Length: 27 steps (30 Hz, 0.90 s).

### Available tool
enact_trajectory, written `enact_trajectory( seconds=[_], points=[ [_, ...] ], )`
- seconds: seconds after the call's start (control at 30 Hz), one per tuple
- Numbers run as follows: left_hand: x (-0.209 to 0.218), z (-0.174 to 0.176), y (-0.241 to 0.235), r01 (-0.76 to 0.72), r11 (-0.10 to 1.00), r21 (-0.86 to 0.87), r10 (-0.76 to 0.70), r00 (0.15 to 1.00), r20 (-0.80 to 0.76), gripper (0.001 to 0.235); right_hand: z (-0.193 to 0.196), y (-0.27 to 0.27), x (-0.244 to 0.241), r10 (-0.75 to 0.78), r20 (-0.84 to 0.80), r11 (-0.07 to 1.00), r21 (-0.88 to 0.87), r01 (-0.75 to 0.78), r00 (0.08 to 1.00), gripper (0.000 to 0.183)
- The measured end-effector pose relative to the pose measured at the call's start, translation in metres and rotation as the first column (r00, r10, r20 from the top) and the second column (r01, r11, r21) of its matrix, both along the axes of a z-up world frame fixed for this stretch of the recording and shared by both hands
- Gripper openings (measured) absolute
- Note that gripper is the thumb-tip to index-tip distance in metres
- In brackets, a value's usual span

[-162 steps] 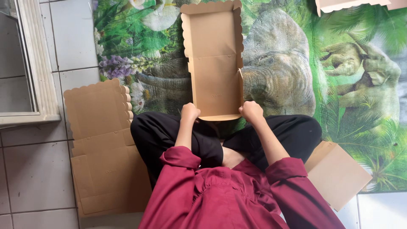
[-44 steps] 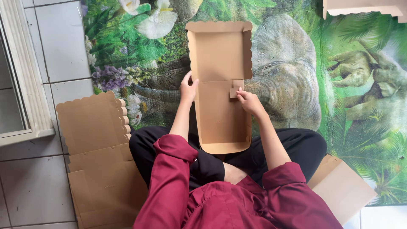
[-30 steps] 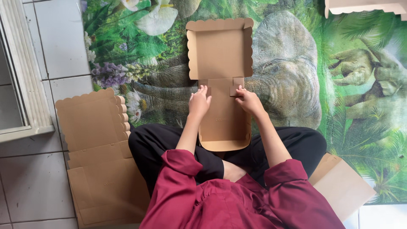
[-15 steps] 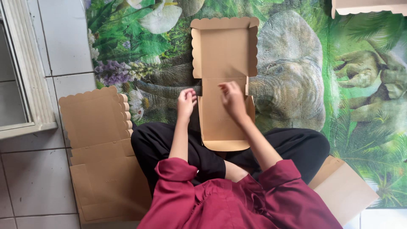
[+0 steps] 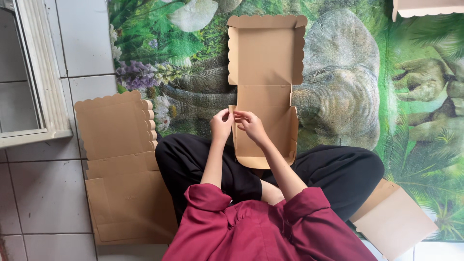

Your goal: The person assembles a flat-pack cardboard box by folding the side flaps and securing them with small tabs. They then fold the top flaps inward to close the box.

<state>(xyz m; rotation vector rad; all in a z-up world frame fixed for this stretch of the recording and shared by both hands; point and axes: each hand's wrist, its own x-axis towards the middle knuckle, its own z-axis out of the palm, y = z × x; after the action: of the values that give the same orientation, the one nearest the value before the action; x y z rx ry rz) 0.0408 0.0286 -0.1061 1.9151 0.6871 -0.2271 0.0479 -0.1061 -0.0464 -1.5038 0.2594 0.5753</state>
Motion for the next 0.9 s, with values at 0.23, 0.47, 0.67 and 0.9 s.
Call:
enact_trajectory(
  seconds=[0.23,0.47,0.67,0.9],
  points=[
    [-0.005,-0.016,0.001,-0.123,0.986,-0.113,0.132,0.988,0.081,0.026,0.005,-0.004,-0.001,0.011,-0.036,1.000,0.021,-0.010,0.999,0.045],
    [-0.006,-0.013,-0.002,-0.167,0.938,-0.305,0.210,0.971,0.113,0.031,0.008,-0.005,0.001,0.052,-0.085,0.999,0.014,-0.051,0.995,0.055],
    [-0.003,-0.011,-0.003,-0.142,0.940,-0.309,0.176,0.981,0.084,0.033,0.011,-0.007,0.003,0.022,-0.107,0.999,0.049,-0.017,0.994,0.050],
    [0.004,-0.033,-0.003,-0.164,0.881,-0.444,0.174,0.985,-0.018,0.041,0.003,-0.025,-0.001,0.009,0.166,0.986,-0.164,0.019,0.986,0.038]
  ],
)
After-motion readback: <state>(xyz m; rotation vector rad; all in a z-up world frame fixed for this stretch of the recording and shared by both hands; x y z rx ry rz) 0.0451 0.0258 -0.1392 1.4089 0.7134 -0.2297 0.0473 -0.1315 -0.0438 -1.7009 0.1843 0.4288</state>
